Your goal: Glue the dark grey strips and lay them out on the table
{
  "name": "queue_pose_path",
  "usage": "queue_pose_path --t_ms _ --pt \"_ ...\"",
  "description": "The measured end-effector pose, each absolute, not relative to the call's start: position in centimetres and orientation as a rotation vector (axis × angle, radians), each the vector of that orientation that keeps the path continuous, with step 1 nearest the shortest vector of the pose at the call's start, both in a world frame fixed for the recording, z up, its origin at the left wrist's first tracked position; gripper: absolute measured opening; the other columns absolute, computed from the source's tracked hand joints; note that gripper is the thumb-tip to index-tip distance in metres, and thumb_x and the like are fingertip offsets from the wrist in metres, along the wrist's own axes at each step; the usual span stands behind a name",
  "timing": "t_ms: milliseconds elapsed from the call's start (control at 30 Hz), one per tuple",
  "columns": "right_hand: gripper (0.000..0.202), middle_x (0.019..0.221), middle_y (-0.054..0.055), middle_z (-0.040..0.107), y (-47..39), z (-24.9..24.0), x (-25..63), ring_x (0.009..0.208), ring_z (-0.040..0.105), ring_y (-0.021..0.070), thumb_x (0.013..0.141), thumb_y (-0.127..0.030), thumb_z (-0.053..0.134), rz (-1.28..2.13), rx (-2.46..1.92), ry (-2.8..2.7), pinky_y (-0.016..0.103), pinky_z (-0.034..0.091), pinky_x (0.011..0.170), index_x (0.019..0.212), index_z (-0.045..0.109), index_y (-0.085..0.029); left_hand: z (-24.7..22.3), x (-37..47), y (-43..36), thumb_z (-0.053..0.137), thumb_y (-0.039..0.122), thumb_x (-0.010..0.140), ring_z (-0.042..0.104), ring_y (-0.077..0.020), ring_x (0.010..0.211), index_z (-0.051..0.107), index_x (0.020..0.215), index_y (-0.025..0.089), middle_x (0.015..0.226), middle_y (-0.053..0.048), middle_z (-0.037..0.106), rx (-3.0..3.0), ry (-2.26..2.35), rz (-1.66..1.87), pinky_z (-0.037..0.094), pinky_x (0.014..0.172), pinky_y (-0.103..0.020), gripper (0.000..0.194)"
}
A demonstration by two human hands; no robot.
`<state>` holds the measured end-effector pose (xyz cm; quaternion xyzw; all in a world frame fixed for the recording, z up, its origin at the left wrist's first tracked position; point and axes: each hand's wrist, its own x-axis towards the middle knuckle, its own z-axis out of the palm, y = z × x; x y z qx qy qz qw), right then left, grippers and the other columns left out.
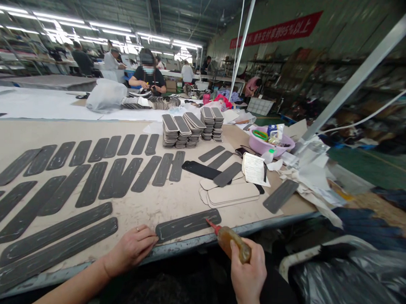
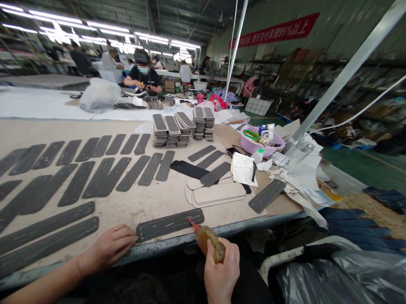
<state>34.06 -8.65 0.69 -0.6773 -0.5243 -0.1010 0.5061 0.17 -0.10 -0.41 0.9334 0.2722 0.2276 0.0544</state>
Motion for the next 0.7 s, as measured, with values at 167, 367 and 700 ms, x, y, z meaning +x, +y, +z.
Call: queue_pose_path --t_ms 167,367,700 --pt "0.025 0.086 0.007 0.06 -8.2 0.6 35.0 0.078 0.056 0.0198 0.085 -0.04 0.064 -0.339 -1.689 -1.114 0.032 0.047 0.072 0.094 0.057 -0.018 -0.5 0.1 -0.1 0.045 0.013 0.093 0.058 -0.0164 0.079 0.065 0.099 0.017 0.085 -0.007 0.064 2.834 0.832 0.693 0.051 0.073 -0.028 0.021" --pt "0.026 0.085 0.007 0.059 -7.2 -0.2 35.9 0.079 0.056 0.0206 0.088 -0.042 0.06 -0.381 -1.695 -1.168 0.033 0.047 0.075 0.093 0.057 -0.017 -0.5 0.2 -0.1 0.046 0.011 0.093 0.057 -0.0162 0.079 0.063 0.1 0.015 0.086 -0.008 0.064 2.86 0.814 0.698 0.049 0.073 -0.028 0.02" --pt "0.03 0.085 0.008 0.06 -9.4 0.5 36.2 0.077 0.056 0.0211 0.087 -0.046 0.06 -0.438 -1.744 -1.155 0.032 0.047 0.072 0.093 0.057 -0.017 -0.3 0.4 -0.1 0.044 0.012 0.093 0.059 -0.0161 0.079 0.064 0.099 0.016 0.085 -0.008 0.065 2.842 0.814 0.707 0.051 0.074 -0.028 0.021"
